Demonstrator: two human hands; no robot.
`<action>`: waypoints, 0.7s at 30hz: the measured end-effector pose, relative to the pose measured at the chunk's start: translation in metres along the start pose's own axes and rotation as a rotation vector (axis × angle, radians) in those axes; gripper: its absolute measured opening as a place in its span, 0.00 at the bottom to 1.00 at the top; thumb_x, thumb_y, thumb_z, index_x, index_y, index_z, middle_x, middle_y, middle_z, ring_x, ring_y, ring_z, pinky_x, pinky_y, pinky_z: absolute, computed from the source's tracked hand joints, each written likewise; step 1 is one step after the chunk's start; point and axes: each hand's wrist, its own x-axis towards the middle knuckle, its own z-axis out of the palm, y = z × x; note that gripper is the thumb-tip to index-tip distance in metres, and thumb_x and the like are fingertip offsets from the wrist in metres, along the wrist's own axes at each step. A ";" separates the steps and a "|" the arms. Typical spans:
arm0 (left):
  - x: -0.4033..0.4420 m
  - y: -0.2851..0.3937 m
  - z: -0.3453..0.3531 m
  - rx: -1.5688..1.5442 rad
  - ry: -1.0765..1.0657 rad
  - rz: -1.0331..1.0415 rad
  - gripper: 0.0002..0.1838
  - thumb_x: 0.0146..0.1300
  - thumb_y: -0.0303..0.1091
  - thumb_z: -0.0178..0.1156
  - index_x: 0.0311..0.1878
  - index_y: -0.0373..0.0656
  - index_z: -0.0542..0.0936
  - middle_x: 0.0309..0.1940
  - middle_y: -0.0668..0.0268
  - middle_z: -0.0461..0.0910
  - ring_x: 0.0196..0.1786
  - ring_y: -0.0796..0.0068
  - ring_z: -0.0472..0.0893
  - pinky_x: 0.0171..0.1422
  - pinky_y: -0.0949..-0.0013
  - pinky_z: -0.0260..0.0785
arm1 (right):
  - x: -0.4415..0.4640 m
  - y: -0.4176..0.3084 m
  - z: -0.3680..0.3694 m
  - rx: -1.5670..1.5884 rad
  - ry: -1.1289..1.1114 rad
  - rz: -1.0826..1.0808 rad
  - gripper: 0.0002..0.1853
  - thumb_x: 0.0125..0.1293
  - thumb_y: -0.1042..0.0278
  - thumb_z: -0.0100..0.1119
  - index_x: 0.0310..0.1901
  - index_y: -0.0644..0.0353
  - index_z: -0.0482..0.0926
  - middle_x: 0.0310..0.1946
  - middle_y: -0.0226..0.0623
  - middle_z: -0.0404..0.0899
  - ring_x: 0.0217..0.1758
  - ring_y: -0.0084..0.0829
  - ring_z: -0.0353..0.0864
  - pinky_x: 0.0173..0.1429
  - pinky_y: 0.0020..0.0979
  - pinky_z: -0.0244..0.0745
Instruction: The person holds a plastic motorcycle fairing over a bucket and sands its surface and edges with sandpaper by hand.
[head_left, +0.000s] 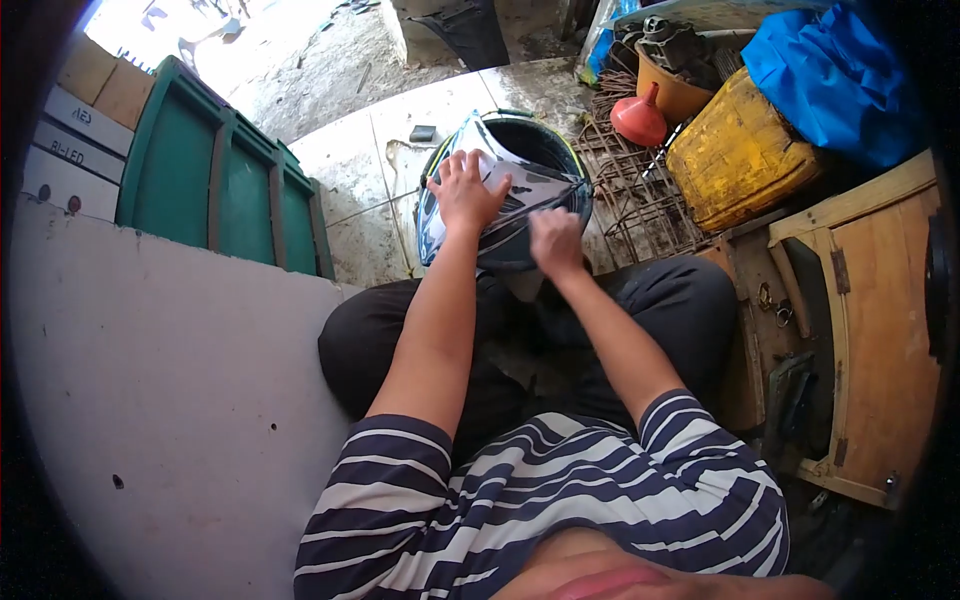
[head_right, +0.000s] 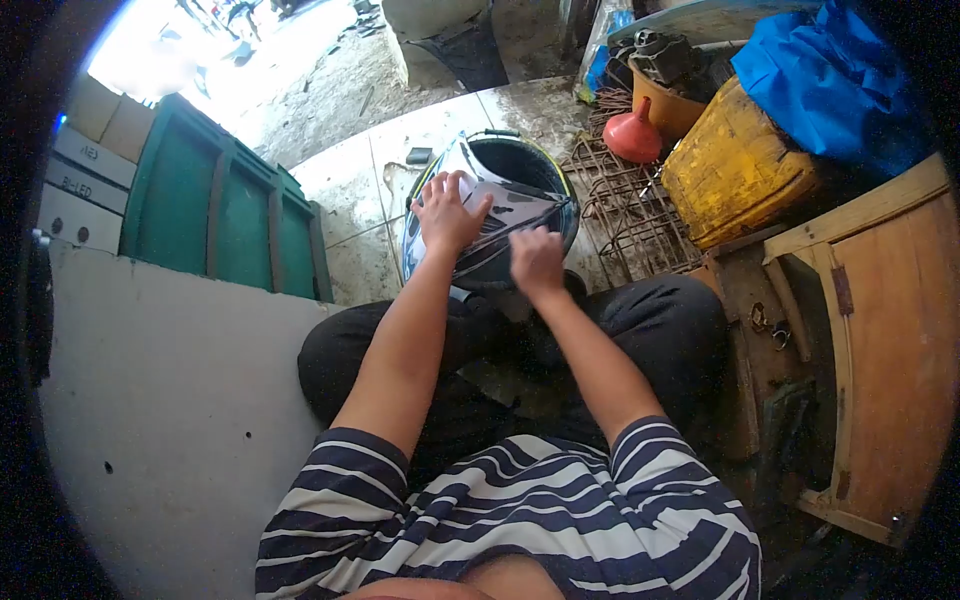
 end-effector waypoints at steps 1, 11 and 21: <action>0.000 0.001 -0.001 0.014 -0.002 0.000 0.39 0.63 0.67 0.68 0.71 0.56 0.78 0.76 0.59 0.73 0.81 0.52 0.67 0.82 0.31 0.55 | -0.002 -0.007 0.000 0.046 0.054 -0.052 0.06 0.70 0.67 0.58 0.38 0.53 0.84 0.33 0.35 0.85 0.44 0.43 0.84 0.51 0.47 0.71; 0.001 0.002 0.002 0.005 0.001 0.002 0.40 0.63 0.66 0.70 0.72 0.55 0.77 0.76 0.59 0.73 0.82 0.53 0.66 0.82 0.30 0.54 | 0.000 -0.008 0.001 0.108 0.067 0.020 0.05 0.71 0.67 0.58 0.37 0.52 0.83 0.33 0.35 0.84 0.43 0.46 0.83 0.50 0.50 0.72; 0.000 0.000 -0.001 0.026 -0.007 0.003 0.40 0.64 0.67 0.68 0.73 0.56 0.77 0.76 0.59 0.73 0.82 0.53 0.67 0.82 0.30 0.54 | 0.005 0.000 0.001 0.034 0.040 -0.031 0.07 0.70 0.67 0.57 0.36 0.51 0.84 0.34 0.34 0.86 0.44 0.43 0.84 0.50 0.47 0.71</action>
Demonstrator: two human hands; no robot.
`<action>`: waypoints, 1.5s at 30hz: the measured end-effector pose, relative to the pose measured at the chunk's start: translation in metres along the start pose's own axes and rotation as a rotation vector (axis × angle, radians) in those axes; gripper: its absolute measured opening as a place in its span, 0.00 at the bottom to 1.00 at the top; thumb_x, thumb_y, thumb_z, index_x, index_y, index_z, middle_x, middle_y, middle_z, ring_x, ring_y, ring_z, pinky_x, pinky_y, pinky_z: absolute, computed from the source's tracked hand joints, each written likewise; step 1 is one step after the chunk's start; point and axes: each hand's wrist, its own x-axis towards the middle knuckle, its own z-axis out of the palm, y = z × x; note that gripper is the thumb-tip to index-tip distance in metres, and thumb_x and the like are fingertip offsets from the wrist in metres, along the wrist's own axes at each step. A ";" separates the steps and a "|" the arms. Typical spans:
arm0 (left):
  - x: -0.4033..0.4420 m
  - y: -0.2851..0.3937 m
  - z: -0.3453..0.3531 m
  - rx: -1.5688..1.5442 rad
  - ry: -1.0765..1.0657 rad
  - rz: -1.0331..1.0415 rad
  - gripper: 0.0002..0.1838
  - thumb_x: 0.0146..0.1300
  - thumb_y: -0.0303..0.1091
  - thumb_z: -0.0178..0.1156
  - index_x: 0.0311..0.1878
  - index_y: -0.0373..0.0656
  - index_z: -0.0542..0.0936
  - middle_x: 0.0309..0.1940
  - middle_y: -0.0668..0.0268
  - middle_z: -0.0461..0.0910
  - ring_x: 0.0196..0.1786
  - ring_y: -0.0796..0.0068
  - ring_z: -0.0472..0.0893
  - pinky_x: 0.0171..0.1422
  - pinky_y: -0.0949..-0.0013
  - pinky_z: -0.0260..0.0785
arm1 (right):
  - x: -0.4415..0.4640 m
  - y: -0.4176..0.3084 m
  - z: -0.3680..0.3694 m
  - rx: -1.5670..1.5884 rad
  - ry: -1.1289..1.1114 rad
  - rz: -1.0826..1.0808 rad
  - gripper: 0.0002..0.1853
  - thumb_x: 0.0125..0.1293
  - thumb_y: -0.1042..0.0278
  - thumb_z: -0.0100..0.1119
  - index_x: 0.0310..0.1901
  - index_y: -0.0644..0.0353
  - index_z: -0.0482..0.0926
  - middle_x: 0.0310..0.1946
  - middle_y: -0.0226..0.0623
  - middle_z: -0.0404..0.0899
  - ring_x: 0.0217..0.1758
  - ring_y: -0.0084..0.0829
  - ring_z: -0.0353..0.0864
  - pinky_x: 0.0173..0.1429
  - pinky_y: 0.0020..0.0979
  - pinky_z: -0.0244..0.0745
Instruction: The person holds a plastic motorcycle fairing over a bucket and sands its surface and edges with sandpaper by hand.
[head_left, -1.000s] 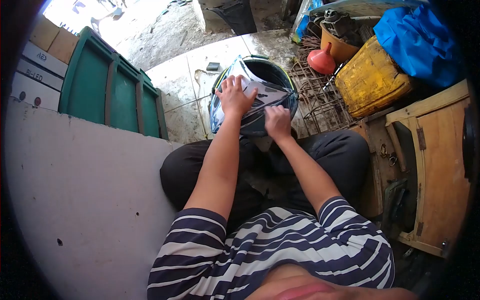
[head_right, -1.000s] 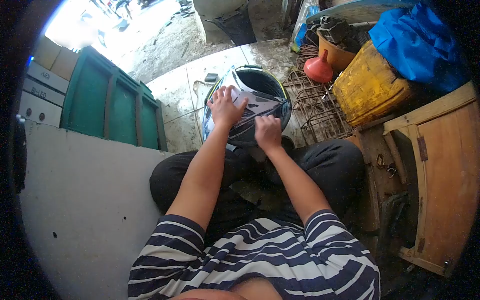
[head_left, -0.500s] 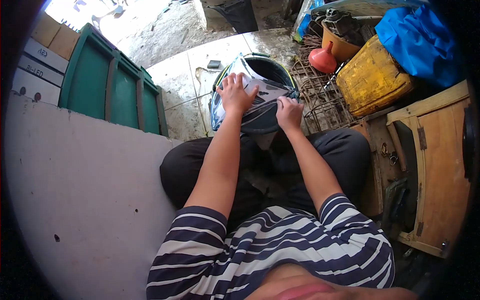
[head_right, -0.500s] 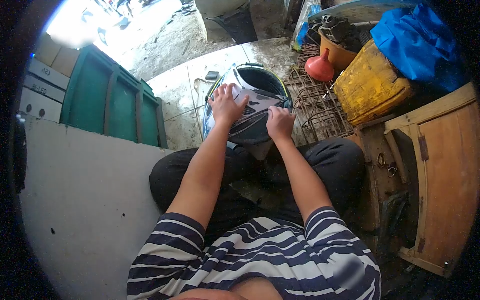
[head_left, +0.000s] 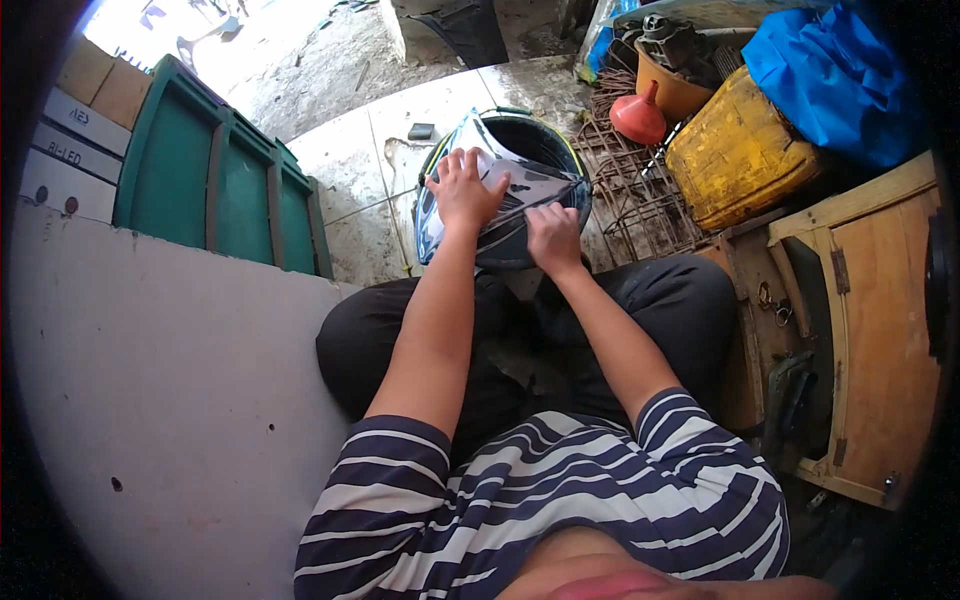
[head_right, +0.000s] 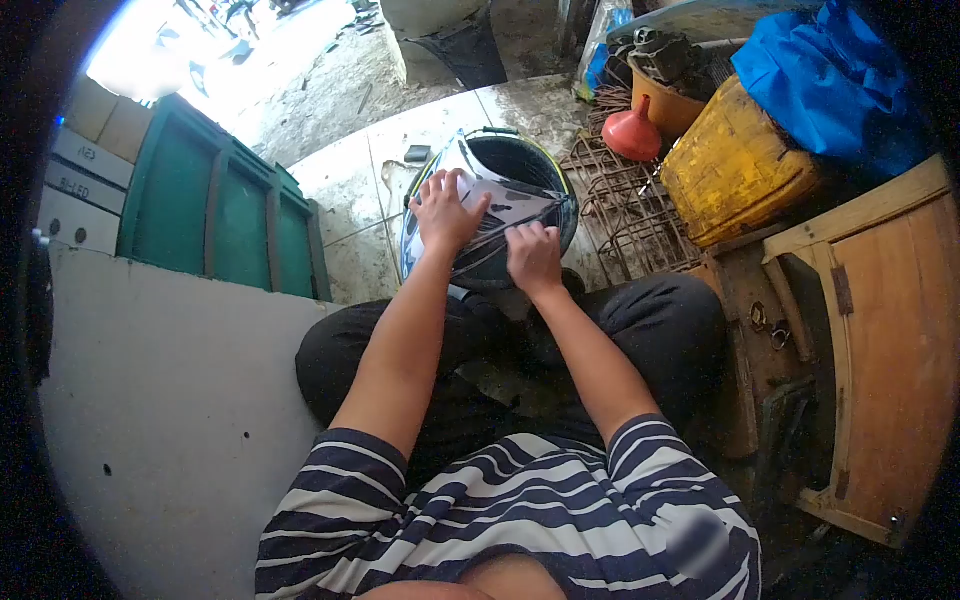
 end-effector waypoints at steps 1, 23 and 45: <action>-0.001 0.000 0.001 -0.007 0.001 0.003 0.40 0.64 0.68 0.68 0.73 0.56 0.76 0.76 0.59 0.73 0.82 0.53 0.67 0.82 0.30 0.54 | -0.001 0.001 -0.002 -0.006 0.012 0.033 0.07 0.70 0.68 0.57 0.36 0.52 0.84 0.34 0.34 0.86 0.44 0.43 0.84 0.50 0.47 0.71; 0.000 -0.005 0.006 0.014 0.020 0.023 0.40 0.65 0.69 0.67 0.73 0.56 0.76 0.76 0.58 0.73 0.81 0.50 0.69 0.81 0.30 0.56 | 0.007 0.019 -0.007 0.003 -0.002 0.217 0.06 0.71 0.68 0.58 0.37 0.54 0.84 0.34 0.38 0.85 0.45 0.46 0.85 0.49 0.49 0.75; -0.001 0.000 0.000 0.021 0.002 0.009 0.40 0.66 0.69 0.67 0.74 0.55 0.76 0.76 0.57 0.73 0.81 0.52 0.69 0.82 0.32 0.55 | 0.005 0.024 -0.002 -0.077 0.042 0.292 0.08 0.76 0.65 0.58 0.42 0.52 0.87 0.37 0.34 0.88 0.46 0.43 0.86 0.57 0.48 0.70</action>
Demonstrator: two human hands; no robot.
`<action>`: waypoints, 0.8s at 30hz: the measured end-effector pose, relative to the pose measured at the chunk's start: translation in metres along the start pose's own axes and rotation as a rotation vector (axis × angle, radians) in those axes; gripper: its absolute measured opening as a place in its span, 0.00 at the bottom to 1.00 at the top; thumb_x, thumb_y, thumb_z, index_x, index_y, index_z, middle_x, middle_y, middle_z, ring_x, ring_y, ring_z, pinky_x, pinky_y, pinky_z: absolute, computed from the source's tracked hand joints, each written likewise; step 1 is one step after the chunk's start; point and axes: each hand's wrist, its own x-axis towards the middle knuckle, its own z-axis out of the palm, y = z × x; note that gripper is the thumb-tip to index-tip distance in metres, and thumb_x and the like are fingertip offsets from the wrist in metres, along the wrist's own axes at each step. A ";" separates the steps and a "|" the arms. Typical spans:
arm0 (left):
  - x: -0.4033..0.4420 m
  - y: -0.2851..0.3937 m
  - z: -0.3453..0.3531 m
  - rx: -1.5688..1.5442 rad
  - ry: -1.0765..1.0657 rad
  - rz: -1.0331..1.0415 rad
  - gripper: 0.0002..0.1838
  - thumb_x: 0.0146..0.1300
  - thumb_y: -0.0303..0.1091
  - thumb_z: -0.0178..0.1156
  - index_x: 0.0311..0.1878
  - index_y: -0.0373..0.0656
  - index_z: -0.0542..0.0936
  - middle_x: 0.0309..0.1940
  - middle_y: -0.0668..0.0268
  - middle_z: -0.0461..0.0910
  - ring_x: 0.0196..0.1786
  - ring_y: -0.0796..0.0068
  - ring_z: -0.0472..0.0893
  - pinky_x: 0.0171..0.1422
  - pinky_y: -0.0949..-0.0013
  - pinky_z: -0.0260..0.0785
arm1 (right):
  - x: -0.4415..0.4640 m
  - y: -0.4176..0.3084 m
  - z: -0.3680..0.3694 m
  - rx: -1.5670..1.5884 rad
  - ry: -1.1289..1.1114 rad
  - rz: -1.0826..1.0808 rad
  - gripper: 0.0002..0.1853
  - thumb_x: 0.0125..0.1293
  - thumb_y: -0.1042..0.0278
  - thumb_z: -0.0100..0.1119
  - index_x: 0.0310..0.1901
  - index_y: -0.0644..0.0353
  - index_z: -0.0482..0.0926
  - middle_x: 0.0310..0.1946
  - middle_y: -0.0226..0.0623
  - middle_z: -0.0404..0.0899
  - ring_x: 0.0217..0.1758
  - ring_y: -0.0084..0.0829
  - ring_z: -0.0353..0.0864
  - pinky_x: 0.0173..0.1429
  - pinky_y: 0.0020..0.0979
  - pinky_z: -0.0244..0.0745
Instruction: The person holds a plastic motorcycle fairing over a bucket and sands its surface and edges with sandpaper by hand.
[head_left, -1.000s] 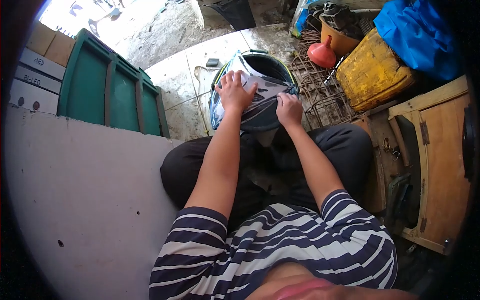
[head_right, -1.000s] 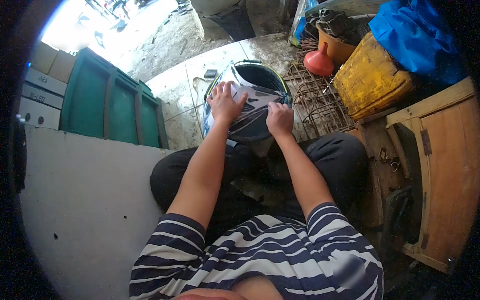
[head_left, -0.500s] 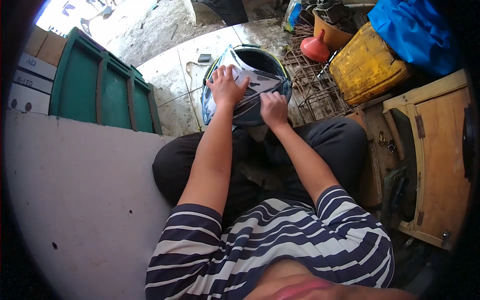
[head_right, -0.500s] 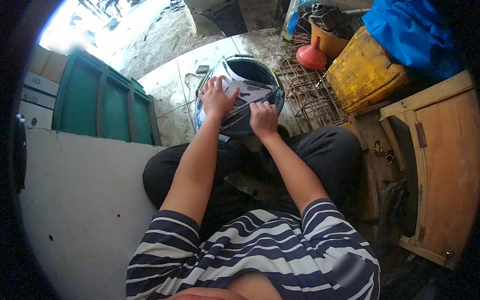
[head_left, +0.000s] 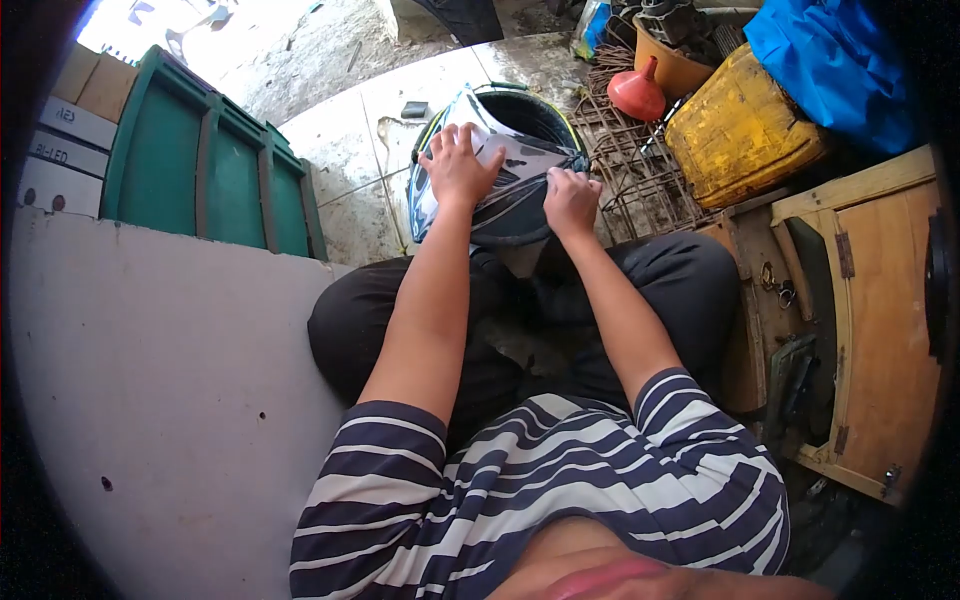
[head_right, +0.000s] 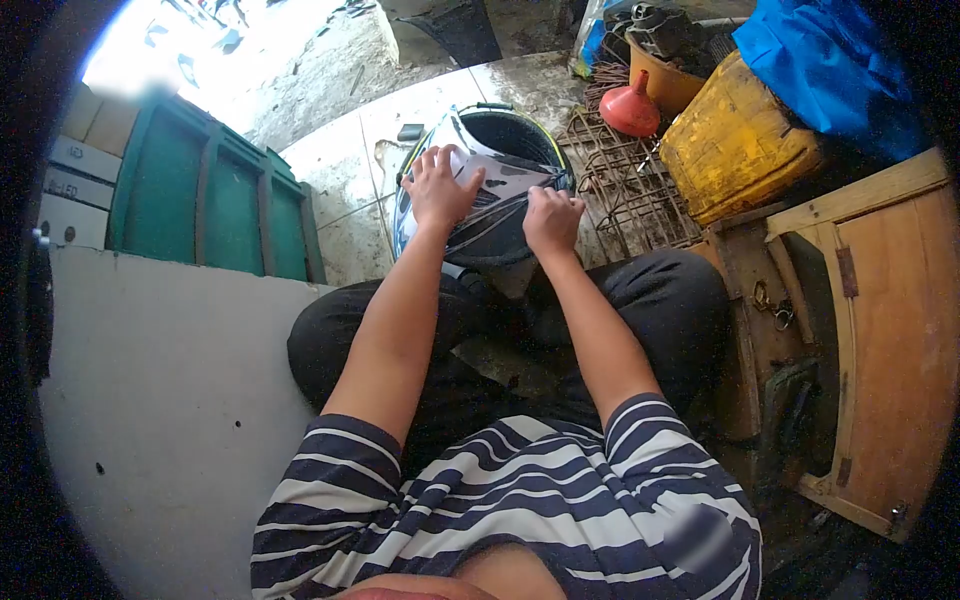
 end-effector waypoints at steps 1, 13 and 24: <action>0.000 0.001 0.000 -0.005 -0.001 -0.004 0.40 0.66 0.68 0.67 0.73 0.55 0.76 0.76 0.57 0.73 0.81 0.52 0.68 0.82 0.32 0.54 | -0.002 -0.002 0.001 0.011 -0.015 -0.056 0.08 0.76 0.66 0.58 0.41 0.52 0.86 0.37 0.35 0.87 0.46 0.43 0.86 0.57 0.48 0.70; 0.001 0.000 0.002 -0.024 0.009 0.002 0.40 0.65 0.69 0.67 0.73 0.55 0.76 0.76 0.57 0.73 0.81 0.52 0.68 0.83 0.32 0.54 | -0.003 -0.006 -0.003 0.016 -0.001 -0.112 0.10 0.73 0.67 0.54 0.38 0.53 0.85 0.35 0.36 0.88 0.44 0.43 0.86 0.56 0.48 0.71; 0.002 0.000 0.001 -0.011 -0.004 -0.009 0.39 0.66 0.69 0.66 0.73 0.57 0.77 0.77 0.58 0.72 0.82 0.52 0.68 0.82 0.30 0.54 | -0.003 -0.007 -0.002 0.016 -0.003 -0.128 0.09 0.74 0.67 0.54 0.38 0.53 0.84 0.32 0.37 0.85 0.42 0.46 0.86 0.51 0.51 0.73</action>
